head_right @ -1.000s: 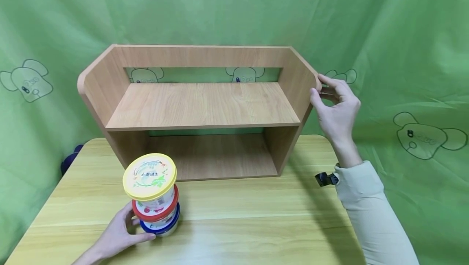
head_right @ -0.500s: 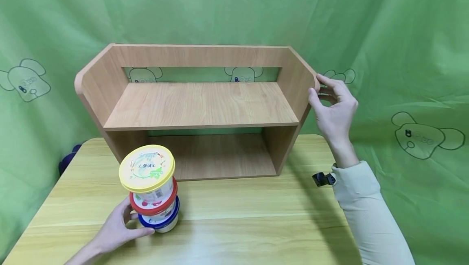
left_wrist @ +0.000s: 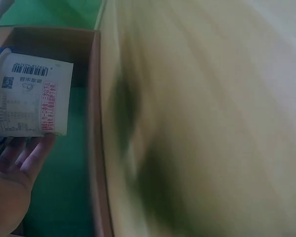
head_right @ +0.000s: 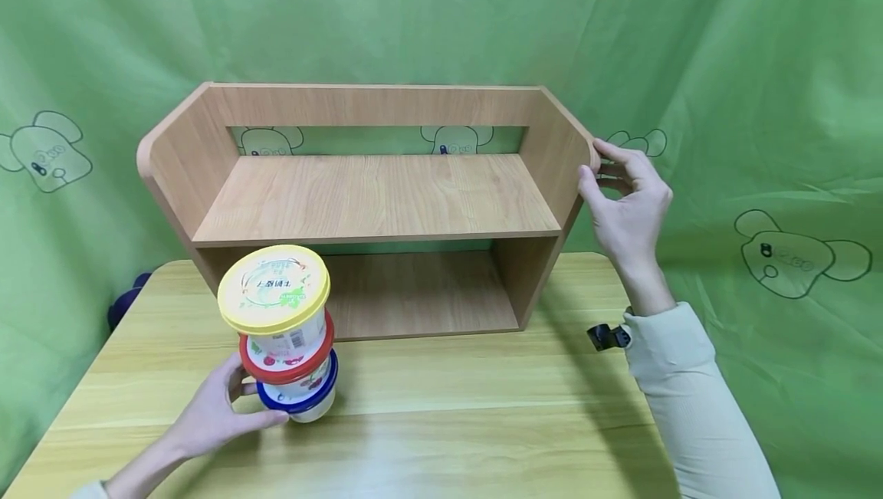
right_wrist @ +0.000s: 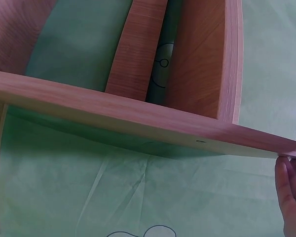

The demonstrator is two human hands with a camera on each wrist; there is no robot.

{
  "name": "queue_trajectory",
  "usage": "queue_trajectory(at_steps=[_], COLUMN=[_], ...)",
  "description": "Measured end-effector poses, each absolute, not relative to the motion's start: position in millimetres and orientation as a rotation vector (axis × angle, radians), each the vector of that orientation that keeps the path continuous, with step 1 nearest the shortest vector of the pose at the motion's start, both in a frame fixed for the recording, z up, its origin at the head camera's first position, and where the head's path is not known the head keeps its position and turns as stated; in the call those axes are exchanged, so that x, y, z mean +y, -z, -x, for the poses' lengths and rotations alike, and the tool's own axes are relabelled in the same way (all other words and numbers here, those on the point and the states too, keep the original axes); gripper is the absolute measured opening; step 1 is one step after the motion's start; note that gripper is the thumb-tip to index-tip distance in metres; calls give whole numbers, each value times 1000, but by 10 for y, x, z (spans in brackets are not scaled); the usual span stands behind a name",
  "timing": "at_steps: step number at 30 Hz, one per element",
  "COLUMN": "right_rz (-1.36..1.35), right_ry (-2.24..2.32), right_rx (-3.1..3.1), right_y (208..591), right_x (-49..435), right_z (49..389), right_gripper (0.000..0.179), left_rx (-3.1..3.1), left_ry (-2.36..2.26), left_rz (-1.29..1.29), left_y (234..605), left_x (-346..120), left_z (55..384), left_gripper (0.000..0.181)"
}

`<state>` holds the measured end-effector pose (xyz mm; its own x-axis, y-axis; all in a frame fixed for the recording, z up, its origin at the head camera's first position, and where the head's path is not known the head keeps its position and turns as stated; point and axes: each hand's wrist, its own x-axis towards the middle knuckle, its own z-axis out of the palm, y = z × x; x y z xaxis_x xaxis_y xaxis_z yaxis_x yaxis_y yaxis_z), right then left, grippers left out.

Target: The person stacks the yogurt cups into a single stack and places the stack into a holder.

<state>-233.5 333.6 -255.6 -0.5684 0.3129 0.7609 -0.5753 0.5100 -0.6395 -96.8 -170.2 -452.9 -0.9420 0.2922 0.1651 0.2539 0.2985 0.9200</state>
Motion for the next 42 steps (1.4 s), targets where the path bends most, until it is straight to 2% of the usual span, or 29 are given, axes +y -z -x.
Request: queue_trajectory(at_steps=[5, 20, 42], right_rz=[-213, -216, -224], right_ry=[-1194, -1185, -1169], right_rx=[-1824, -1833, -1828], right_y=[2556, 2564, 2562], right_x=[3342, 3347, 3347], right_z=[2329, 2329, 2338], right_gripper=[31, 31, 30], left_rx=[2495, 2536, 2495], left_ry=[-1776, -1743, -1758], left_rz=[-601, -733, -949], left_y=[4419, 4053, 3454], left_x=[-1708, -1753, -1787], left_z=[1039, 1207, 1463], left_gripper=[96, 87, 85])
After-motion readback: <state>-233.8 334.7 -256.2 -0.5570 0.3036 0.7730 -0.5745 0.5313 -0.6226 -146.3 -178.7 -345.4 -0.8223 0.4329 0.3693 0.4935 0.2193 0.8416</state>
